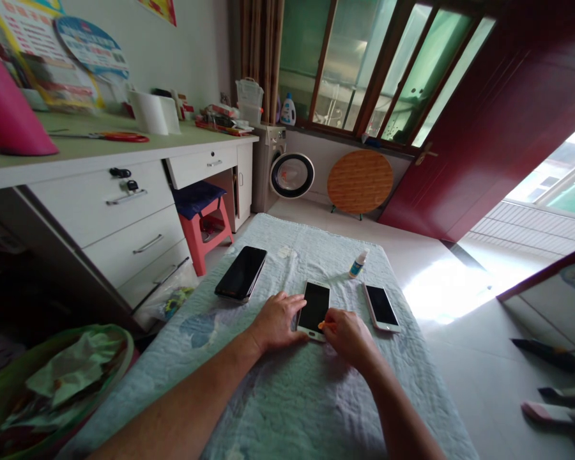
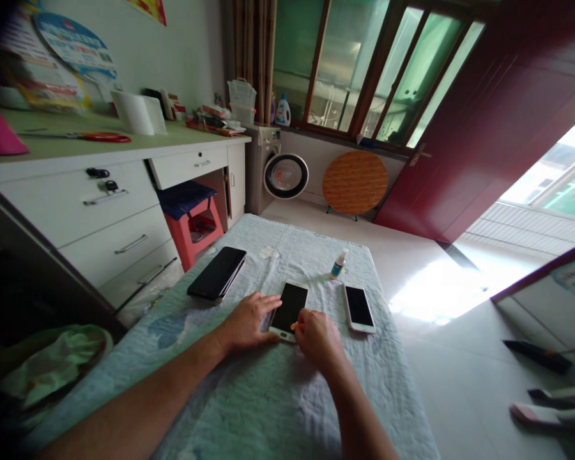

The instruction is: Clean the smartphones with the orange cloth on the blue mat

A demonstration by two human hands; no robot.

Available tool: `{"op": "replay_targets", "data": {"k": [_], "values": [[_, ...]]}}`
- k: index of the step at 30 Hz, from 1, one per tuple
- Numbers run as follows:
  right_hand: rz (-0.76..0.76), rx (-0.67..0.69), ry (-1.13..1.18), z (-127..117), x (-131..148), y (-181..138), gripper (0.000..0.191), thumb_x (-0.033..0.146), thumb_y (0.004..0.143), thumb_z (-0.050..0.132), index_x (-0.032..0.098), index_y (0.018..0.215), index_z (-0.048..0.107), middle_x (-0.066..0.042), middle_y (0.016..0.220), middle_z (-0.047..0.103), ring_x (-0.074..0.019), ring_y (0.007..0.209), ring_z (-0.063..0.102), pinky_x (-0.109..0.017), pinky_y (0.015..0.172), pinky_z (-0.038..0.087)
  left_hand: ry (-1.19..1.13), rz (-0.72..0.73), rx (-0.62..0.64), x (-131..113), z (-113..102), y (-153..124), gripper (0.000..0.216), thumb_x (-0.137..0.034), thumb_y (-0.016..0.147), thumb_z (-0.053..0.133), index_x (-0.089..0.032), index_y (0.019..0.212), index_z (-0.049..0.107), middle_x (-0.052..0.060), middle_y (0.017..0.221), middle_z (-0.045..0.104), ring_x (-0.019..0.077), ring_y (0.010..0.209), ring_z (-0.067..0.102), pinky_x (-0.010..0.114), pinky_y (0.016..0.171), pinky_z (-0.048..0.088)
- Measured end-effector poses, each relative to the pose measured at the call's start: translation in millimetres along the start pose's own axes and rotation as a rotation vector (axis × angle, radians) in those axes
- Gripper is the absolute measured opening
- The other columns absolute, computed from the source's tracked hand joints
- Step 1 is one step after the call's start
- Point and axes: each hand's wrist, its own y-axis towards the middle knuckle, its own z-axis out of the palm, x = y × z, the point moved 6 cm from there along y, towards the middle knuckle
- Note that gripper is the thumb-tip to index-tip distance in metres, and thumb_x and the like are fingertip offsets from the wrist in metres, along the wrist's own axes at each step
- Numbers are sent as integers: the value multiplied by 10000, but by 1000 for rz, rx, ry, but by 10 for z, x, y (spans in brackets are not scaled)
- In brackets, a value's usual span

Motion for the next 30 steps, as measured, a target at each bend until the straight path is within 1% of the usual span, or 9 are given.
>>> {"op": "replay_targets", "data": {"k": [3,5,7,10,14,17,22,26,30], "values": [[-6,50,9,2,27,-52,117,255,795,576,190,729,647,-25,679,643,-132,628,529,-252,570,246,2,0,5,-3,11,4,733,-567,672,750,-191,1280,590,88,1394,545,336,1189,528,442,1017,417],[-13,52,19,4,29,-55,104,248,784,586,191,717,642,-18,672,637,-129,629,525,-249,571,247,1,0,6,2,15,7,731,-571,680,745,-192,1284,585,88,1398,541,339,1207,518,448,1032,404],[-15,26,28,3,21,-35,111,241,797,577,193,714,634,-10,663,631,-126,630,516,-248,571,245,-3,3,10,3,18,10,744,-575,685,742,-172,1289,580,98,1397,540,341,1211,512,447,1038,398],[21,-28,26,7,-18,26,134,241,839,549,196,741,629,-7,678,631,-126,635,510,-247,569,244,-6,18,14,-4,18,13,762,-586,688,738,-153,1294,575,109,1397,538,342,1192,520,440,1030,405],[49,-109,4,14,-58,119,131,243,882,525,200,811,626,-17,787,652,-130,698,541,-240,590,267,-4,29,2,-7,25,11,758,-589,679,739,-161,1285,582,108,1389,545,344,1169,531,446,1020,413],[46,-141,-33,8,-61,186,136,239,907,505,199,847,620,-21,845,649,-132,738,554,-237,602,283,-1,27,-9,-5,33,3,751,-578,672,745,-161,1275,587,111,1383,549,346,1162,533,447,1010,421],[40,-149,-132,-72,-36,346,169,256,933,480,204,868,627,-27,885,633,-131,754,567,-241,594,290,3,29,-28,-36,5,-11,715,-549,664,754,-181,1255,590,101,1359,568,338,1131,544,434,988,436],[69,-158,-160,-136,-44,541,199,249,937,471,190,872,650,-49,898,641,-141,765,585,-247,592,305,-13,56,-39,-82,-30,-16,687,-582,688,729,-173,1224,599,111,1311,593,334,1108,553,433,984,435],[111,-181,-178,-130,-34,714,210,245,937,465,187,915,666,-66,911,649,-155,789,602,-248,620,335,-28,68,-50,-88,-39,-13,666,-615,699,713,-183,1196,609,99,1270,612,331,1098,554,440,986,429]]}}
